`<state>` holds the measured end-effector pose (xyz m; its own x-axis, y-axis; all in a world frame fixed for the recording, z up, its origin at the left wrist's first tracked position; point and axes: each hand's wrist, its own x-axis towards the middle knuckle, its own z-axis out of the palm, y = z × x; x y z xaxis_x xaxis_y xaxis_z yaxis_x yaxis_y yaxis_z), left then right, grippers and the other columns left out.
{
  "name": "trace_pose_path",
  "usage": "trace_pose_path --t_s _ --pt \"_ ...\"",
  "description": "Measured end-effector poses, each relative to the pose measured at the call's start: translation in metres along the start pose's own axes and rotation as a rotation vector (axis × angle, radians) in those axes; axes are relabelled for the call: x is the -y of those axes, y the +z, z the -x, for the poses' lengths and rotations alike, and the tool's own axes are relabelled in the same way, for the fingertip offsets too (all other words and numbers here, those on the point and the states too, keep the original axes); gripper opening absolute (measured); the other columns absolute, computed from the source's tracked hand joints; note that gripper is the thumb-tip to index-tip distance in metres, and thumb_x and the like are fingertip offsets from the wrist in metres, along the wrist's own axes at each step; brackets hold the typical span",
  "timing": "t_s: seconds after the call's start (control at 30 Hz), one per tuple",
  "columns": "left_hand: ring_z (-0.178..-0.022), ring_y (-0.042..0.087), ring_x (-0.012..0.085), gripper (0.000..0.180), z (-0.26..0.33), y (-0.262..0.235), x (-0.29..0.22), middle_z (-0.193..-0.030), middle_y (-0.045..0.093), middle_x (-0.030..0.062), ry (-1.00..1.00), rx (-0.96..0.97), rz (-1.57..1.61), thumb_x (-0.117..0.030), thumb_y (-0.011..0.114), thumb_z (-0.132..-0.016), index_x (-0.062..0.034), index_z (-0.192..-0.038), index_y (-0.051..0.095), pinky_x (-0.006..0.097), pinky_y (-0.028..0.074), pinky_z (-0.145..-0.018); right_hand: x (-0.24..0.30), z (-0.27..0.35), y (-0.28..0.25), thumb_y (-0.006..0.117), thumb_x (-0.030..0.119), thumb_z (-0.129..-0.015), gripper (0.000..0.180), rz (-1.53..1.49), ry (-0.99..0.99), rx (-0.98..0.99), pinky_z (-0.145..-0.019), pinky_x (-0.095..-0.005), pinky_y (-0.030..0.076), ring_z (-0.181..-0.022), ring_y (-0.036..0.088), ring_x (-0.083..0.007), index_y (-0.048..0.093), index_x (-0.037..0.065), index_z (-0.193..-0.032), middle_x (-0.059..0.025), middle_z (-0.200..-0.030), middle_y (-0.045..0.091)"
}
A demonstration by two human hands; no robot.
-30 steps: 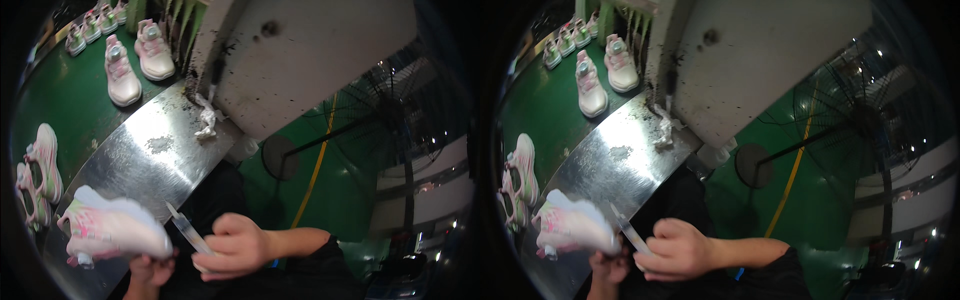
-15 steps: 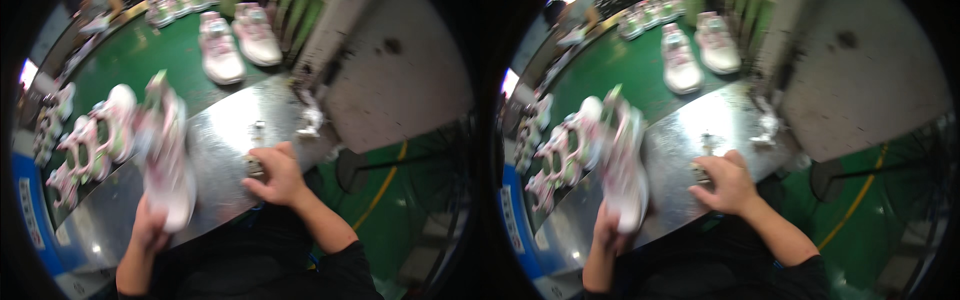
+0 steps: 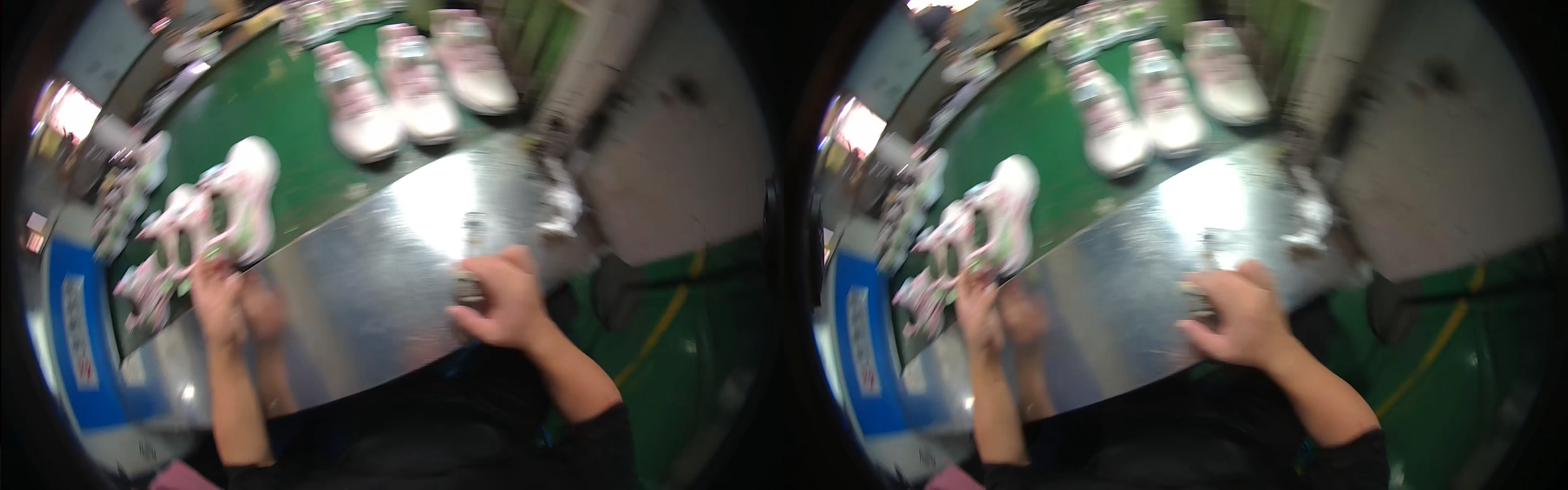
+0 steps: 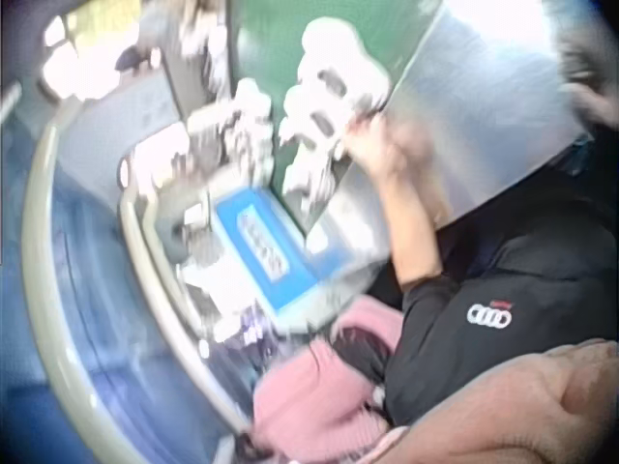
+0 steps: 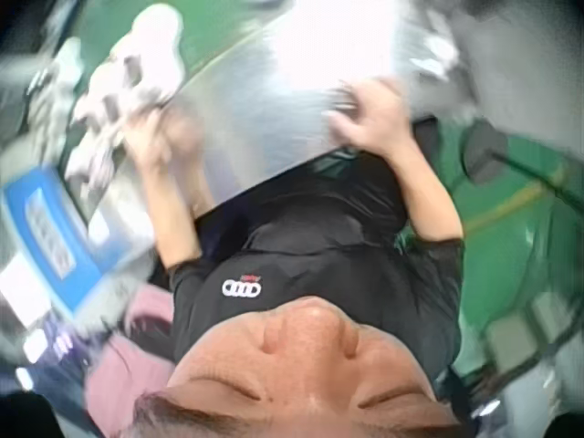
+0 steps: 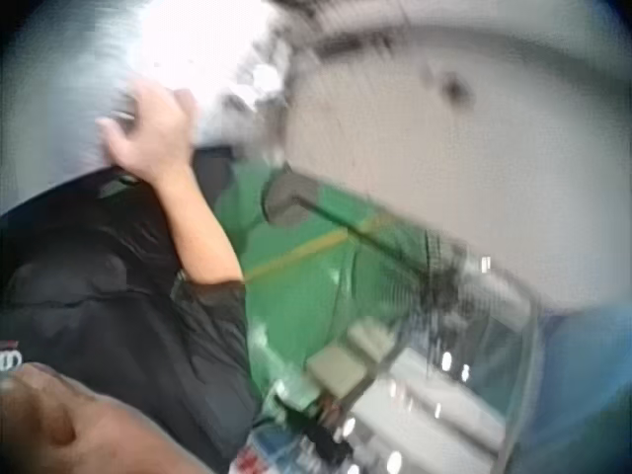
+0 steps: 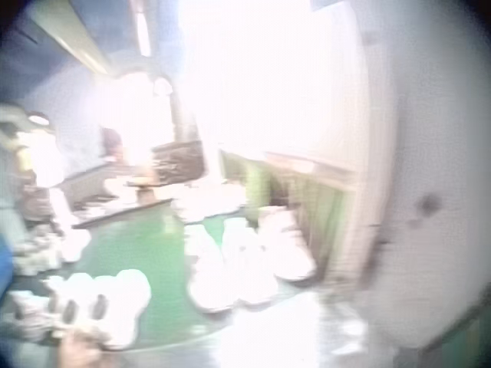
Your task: The person repeatedly picks up shoes, applies adhesive along the sole seams using a syringe, and sets the shoes down.
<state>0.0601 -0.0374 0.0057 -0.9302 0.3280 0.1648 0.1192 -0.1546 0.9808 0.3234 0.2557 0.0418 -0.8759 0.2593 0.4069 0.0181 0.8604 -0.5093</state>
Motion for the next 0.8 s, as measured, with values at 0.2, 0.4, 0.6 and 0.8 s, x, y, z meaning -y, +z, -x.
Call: trace_pose_path --t_s 0.2,0.4,0.6,0.8 --pt "-0.105 0.054 0.0242 0.058 -0.062 -0.040 0.021 -0.121 0.050 0.0161 -0.023 0.032 -0.216 -0.001 0.056 -0.084 -0.0033 -0.137 0.030 0.034 0.046 -0.088 -0.001 0.000 0.023 0.070 0.033 -0.067 0.049 -0.181 -0.033 -0.087 -0.081 -0.0361 0.038 -0.084 0.047 -0.0245 0.057 0.010 -0.108 -0.0035 -0.087 0.056" --pt "-0.105 0.054 0.0217 0.057 -0.086 -0.043 0.000 -0.124 0.049 0.0135 -0.160 0.176 -0.090 -0.012 0.055 -0.088 -0.0051 -0.139 0.028 0.033 0.044 -0.090 -0.007 0.008 0.021 0.070 0.034 -0.067 0.052 -0.142 0.026 -0.065 -0.082 -0.0352 0.037 -0.088 0.043 -0.0230 0.054 0.013 -0.111 -0.0018 -0.089 0.054" --pt "-0.113 0.050 0.0263 0.069 0.023 -0.080 -0.040 -0.130 0.043 0.0181 0.036 0.245 -0.628 -0.014 0.063 -0.078 0.0014 -0.136 0.028 0.033 0.044 -0.092 -0.005 0.008 0.016 0.072 0.032 -0.066 0.052 -0.201 0.024 -0.058 -0.081 -0.0352 0.038 -0.084 0.044 -0.0235 0.055 0.012 -0.111 -0.0018 -0.084 0.055" --pt "-0.126 0.034 0.0329 0.083 0.119 -0.008 -0.072 -0.138 0.031 0.0205 0.158 0.226 -0.649 -0.021 0.070 -0.072 0.0018 -0.137 0.023 0.041 0.033 -0.102 -0.005 0.011 0.007 0.072 0.026 -0.071 0.046 -0.368 0.081 0.004 -0.073 -0.0328 0.041 -0.077 0.047 -0.0242 0.056 0.010 -0.111 -0.0056 -0.077 0.055"
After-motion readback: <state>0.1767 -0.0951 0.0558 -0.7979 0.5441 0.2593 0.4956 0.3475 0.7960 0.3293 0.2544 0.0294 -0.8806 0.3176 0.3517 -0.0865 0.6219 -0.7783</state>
